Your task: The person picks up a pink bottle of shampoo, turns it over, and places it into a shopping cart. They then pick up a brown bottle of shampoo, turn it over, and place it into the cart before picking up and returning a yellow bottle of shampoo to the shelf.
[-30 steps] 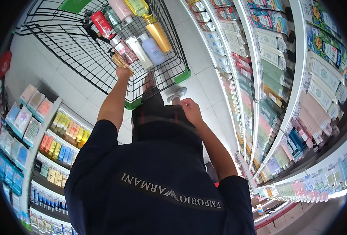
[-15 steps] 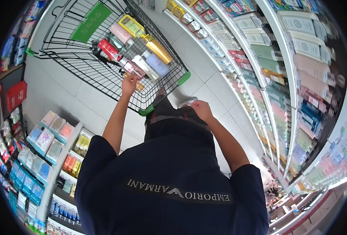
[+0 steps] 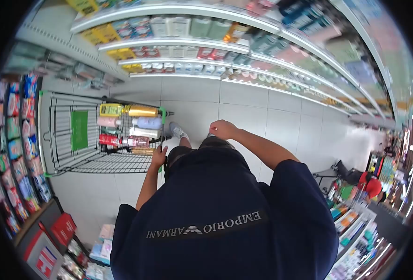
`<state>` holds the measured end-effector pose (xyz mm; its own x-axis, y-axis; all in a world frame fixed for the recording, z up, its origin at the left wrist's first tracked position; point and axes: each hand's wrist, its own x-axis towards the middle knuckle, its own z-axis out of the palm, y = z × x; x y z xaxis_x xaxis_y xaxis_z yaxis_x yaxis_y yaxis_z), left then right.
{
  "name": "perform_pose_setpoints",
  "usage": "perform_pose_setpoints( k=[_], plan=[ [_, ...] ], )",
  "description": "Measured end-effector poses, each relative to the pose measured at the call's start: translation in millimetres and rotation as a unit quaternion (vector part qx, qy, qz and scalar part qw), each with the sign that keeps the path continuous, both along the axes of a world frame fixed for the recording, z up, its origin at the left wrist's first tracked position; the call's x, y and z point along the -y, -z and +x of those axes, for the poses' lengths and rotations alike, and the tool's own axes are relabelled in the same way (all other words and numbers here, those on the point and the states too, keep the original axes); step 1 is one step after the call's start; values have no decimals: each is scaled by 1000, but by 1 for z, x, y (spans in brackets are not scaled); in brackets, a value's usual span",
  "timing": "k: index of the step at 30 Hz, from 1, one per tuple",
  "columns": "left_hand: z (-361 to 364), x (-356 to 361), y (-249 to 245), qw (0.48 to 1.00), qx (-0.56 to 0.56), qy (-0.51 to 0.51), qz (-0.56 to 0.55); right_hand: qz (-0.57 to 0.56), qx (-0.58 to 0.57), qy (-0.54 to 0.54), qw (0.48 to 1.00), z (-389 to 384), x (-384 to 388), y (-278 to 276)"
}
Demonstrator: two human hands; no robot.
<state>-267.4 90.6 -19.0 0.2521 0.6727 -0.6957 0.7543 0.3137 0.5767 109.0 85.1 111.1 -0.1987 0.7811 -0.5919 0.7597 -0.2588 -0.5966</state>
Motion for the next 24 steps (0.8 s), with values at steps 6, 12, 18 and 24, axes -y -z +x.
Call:
perform_pose_setpoints(
  k=[6,12,18,24],
  plan=[
    [9,8,19,994,-49,-11,100,3,-4,79,997,76,119,35],
    [19,37,40,960,-71,-75,260,-69,68,128,987,140,259,80],
    [39,17,44,959,-136,-137,206,-131,25,232,964,154,312,79],
    [57,13,27,966,-73,-165,184,-164,-82,356,916,156,296,78]
  ],
)
